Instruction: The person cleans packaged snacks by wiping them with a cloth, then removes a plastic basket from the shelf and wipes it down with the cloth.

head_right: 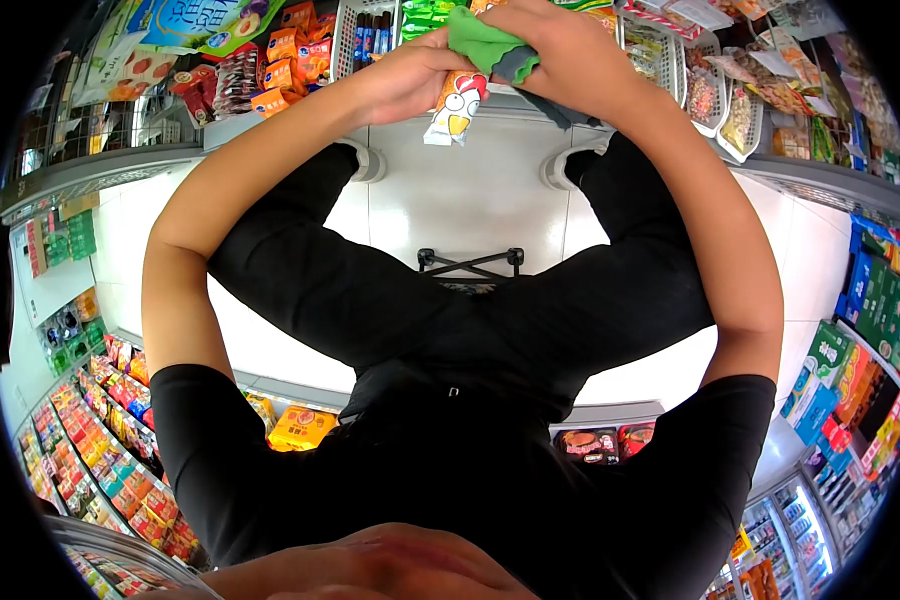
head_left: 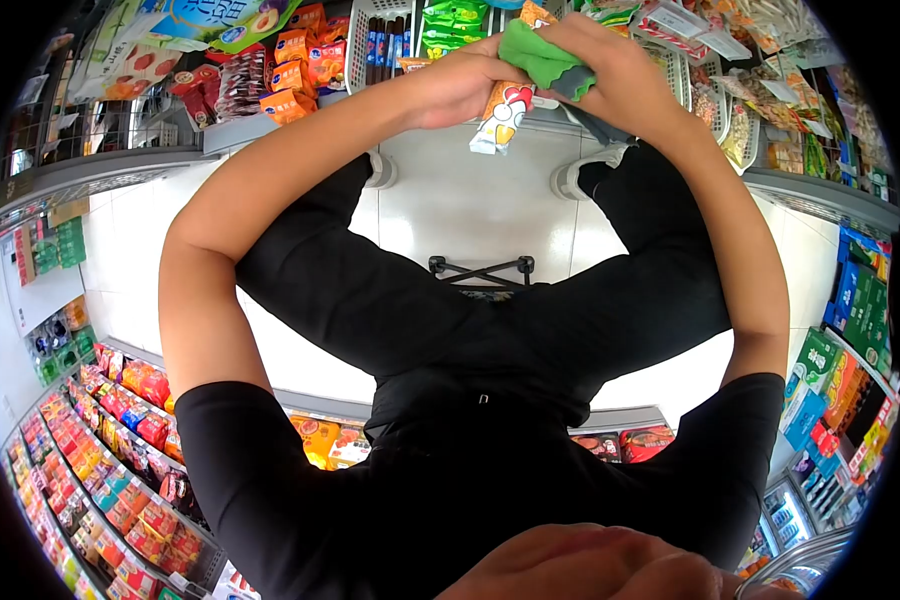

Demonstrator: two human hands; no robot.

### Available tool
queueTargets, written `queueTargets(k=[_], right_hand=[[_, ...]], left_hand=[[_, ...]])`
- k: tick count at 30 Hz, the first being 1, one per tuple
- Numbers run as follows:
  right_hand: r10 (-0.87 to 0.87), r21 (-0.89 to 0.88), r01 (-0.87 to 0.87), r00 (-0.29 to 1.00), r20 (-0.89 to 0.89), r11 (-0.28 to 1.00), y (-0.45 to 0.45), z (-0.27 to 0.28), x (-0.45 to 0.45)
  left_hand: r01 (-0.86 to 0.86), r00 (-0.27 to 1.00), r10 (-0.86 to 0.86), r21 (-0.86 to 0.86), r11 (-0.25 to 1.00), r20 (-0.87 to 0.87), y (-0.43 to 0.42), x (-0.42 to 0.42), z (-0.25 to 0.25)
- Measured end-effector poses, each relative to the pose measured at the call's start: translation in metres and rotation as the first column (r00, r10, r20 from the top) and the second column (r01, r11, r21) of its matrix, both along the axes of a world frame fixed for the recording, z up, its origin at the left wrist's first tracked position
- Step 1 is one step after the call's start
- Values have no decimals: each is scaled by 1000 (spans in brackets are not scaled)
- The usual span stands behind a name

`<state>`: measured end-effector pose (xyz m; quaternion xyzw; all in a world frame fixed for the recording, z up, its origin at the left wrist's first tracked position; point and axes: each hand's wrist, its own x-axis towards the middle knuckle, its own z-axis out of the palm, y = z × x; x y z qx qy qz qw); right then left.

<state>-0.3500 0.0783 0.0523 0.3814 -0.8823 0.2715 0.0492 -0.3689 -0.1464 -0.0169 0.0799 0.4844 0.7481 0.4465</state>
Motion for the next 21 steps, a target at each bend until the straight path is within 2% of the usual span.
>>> queueTargets(k=[1,4,7,10,11,13,14,15,16,17,18,21], right_hand=[[-10,34,10,1000,1,999,0,0,0],[-95,-6,95,994,-53,995,5,-8,-8],[-274,34,282,949,-154,959,18,-17,-16],[-229,33,239,954,-193,970,17,-16,-13],[-244,56,252,962,-123,966,14,-13,-7],[-156,111,157,988,-18,981,13,-21,-7],[-114,134,108,993,37,985,12,-26,-8],[-22,73,26,999,-48,997,11,-28,-9],[-23,97,28,998,-56,995,11,-28,-9],[-24,122,31,998,-64,992,11,-27,-8],[-24,146,34,997,-71,989,10,-24,-7],[-166,187,174,984,-61,967,9,-8,-9]], left_hand=[[11,1000,-11,8,1000,-4,-2,-2,-2],[-13,1000,12,-37,999,-24,3,-1,0],[47,997,-50,-42,998,-65,4,-4,3],[21,997,-21,-1,1000,73,4,-2,4],[12,988,-23,73,997,150,3,-4,3],[-24,952,-43,212,977,304,-3,-8,-2],[-51,953,-6,180,982,302,-2,-8,-6],[-77,955,30,147,986,296,0,-8,-10],[-103,955,66,115,988,288,1,-9,-17],[1,976,-29,133,991,214,-1,-14,-29],[-23,973,-6,121,992,229,0,-12,-23],[-53,962,17,127,990,274,6,-7,-7]])
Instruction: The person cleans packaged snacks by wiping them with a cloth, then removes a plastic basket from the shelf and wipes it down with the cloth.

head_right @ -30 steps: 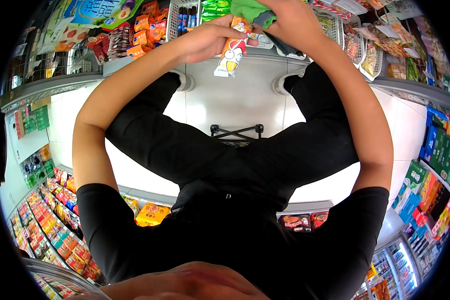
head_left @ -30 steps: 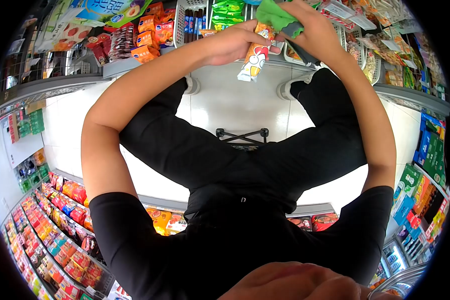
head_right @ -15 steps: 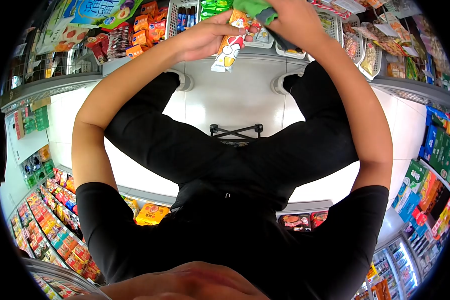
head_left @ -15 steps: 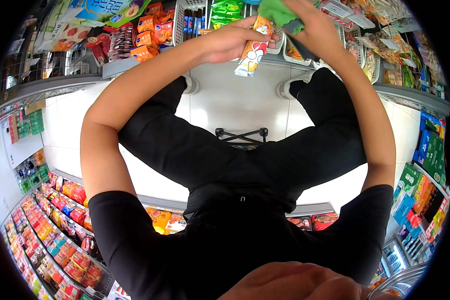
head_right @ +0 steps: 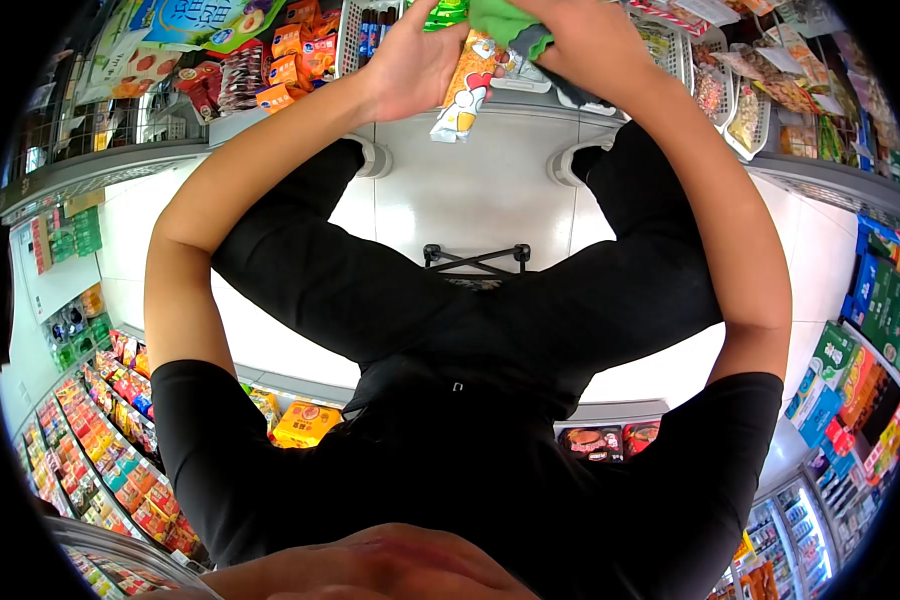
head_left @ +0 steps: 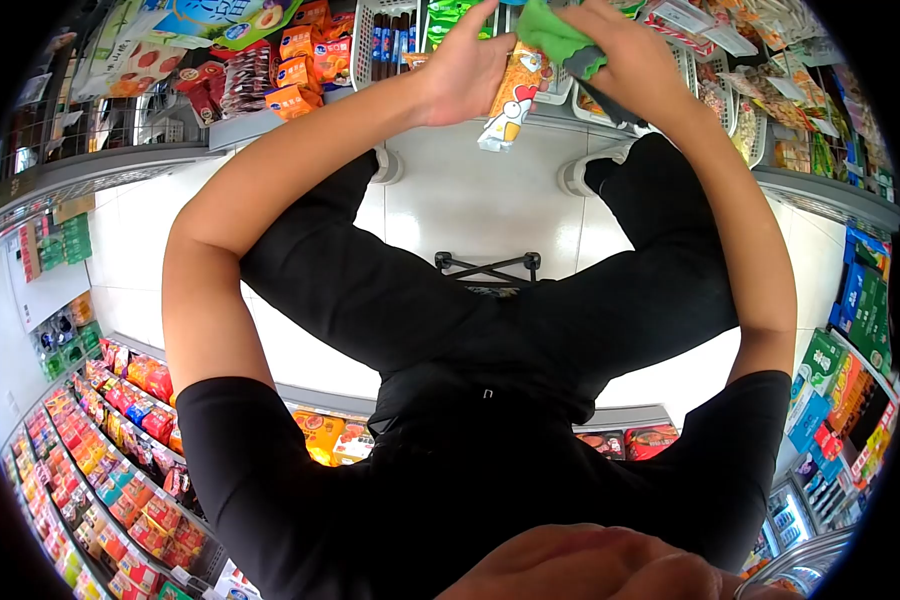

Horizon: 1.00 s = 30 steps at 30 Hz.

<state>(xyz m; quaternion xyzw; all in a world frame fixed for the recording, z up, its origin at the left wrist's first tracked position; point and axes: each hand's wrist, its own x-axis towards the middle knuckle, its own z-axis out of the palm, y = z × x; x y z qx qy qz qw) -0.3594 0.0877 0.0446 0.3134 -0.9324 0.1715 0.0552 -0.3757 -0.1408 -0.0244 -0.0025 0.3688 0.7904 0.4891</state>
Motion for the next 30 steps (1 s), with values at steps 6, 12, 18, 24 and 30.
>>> queueTargets(k=[6,12,18,24,30], right_hand=[[171,-129,-174,985,-39,976,-1,-31,7],[303,8,-307,943,136,952,-21,-18,25],[225,-49,-224,974,31,973,-15,-19,20],[206,-27,-206,979,0,978,-18,-20,22],[220,-17,-220,976,8,975,-23,-20,20]], left_hand=[[-25,999,23,86,996,25,-2,-2,-7],[-115,993,116,42,992,-27,0,-3,13],[-163,986,165,-52,985,34,1,-8,22],[-234,970,234,-4,972,69,0,-1,32],[-255,965,259,-101,962,32,-1,-7,-17]])
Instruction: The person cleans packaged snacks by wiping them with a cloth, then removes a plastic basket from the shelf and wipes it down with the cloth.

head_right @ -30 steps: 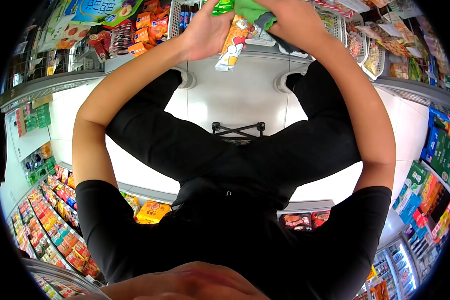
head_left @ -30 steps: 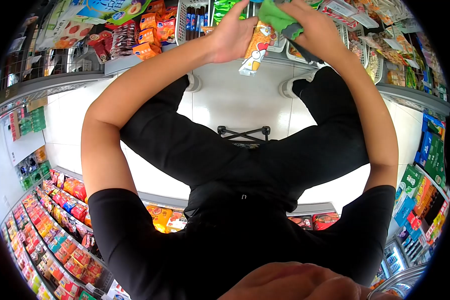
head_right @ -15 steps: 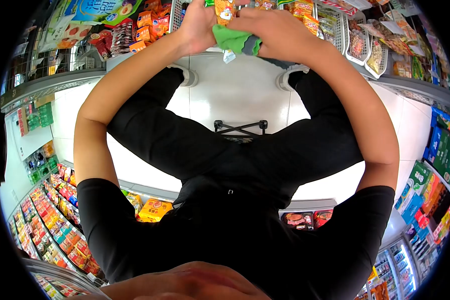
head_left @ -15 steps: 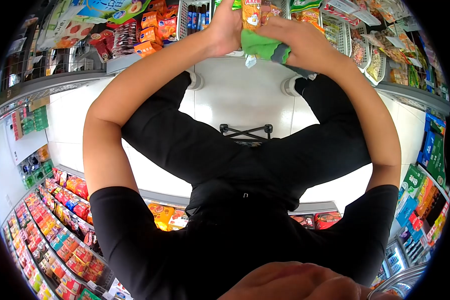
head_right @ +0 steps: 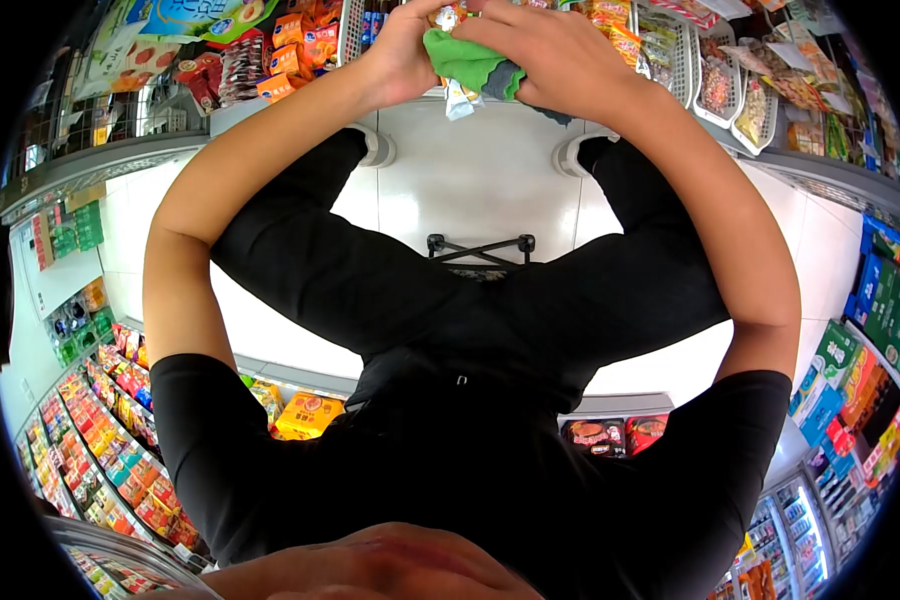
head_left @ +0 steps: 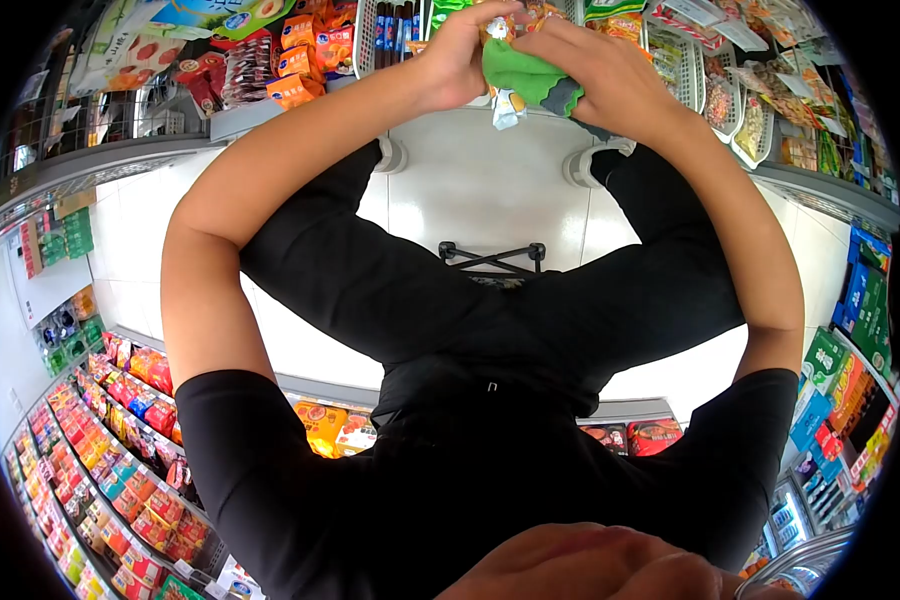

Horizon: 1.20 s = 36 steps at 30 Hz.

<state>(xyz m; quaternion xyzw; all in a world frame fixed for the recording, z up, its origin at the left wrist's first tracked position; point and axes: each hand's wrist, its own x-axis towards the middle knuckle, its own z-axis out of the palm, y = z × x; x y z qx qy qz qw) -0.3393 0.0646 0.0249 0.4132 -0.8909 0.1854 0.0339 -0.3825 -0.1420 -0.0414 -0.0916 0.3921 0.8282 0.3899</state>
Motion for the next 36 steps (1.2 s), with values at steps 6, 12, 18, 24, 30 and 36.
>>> queueTargets(k=[6,12,18,24,30,36], right_hand=[[168,35,-172,980,108,984,-9,-4,10],[197,-68,-197,980,-11,978,2,-11,-5],[115,-85,-108,990,87,991,10,-6,-1],[192,-16,-192,974,117,981,10,6,-3],[144,18,-147,981,129,989,12,14,1],[168,103,-200,952,257,974,19,19,-5]], left_hand=[[25,996,-25,6,1000,87,-12,-5,-14],[-33,995,33,-3,999,97,-7,-9,-3],[-60,993,56,30,998,107,-4,-6,7],[-66,993,66,-3,998,97,-7,-5,-9],[-63,992,56,66,996,112,-7,-7,-13],[-41,986,23,109,993,167,-7,-9,-17]])
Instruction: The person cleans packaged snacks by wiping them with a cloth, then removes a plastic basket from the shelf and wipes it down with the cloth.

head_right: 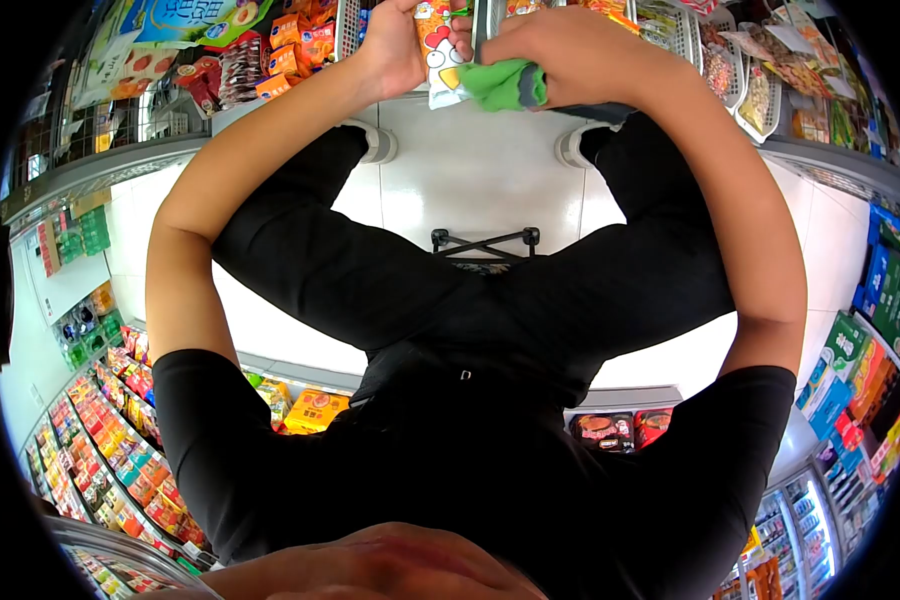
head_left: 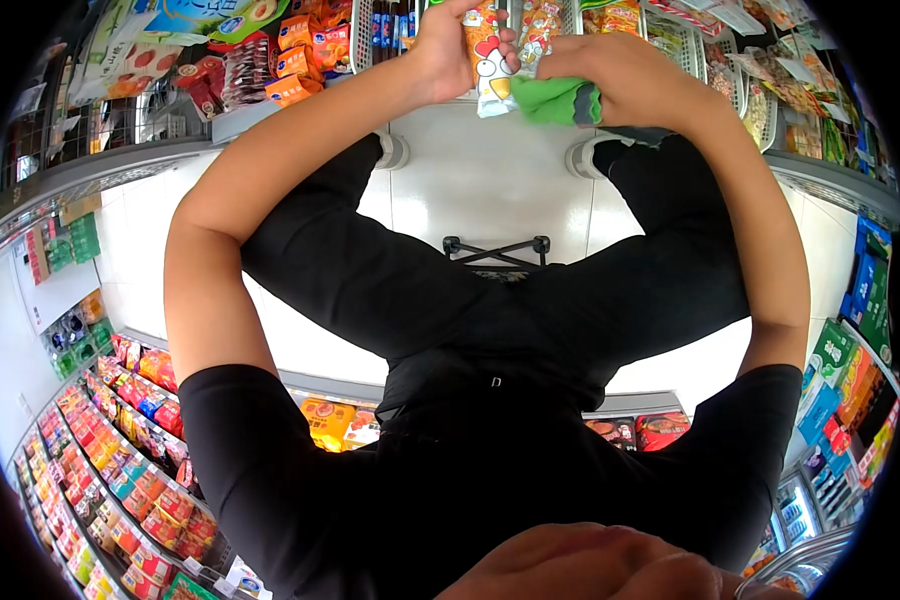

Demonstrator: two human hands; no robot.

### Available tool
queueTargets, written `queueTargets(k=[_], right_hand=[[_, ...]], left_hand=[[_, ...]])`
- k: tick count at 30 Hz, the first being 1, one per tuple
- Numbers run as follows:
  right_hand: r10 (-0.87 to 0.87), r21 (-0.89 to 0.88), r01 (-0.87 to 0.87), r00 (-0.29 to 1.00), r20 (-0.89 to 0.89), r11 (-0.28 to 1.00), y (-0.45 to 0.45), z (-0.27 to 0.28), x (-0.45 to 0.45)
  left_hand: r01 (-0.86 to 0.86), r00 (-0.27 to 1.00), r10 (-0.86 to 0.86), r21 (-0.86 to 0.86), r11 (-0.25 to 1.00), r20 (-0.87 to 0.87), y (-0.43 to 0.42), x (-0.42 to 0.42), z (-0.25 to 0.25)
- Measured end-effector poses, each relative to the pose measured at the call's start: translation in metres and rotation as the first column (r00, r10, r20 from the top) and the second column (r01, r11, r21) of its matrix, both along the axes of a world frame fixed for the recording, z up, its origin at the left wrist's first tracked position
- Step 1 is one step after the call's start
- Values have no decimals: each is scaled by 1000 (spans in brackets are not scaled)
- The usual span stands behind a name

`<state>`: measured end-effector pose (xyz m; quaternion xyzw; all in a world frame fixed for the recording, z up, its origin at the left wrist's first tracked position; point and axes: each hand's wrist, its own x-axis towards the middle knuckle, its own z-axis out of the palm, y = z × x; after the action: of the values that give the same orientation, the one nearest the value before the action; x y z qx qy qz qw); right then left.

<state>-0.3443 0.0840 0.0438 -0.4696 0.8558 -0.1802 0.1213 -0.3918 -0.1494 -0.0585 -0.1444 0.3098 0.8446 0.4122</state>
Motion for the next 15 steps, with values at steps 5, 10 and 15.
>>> queueTargets(k=[5,10,15], right_hand=[[-97,51,112,965,-243,992,31,-19,-17],[-124,-55,118,984,-131,992,16,20,-8],[-61,-165,37,988,-145,986,6,0,-4]], left_hand=[[-13,1000,14,-74,997,17,4,1,15],[4,997,-15,-156,988,-71,10,4,-1],[2,991,-38,-268,963,-127,10,10,2]])
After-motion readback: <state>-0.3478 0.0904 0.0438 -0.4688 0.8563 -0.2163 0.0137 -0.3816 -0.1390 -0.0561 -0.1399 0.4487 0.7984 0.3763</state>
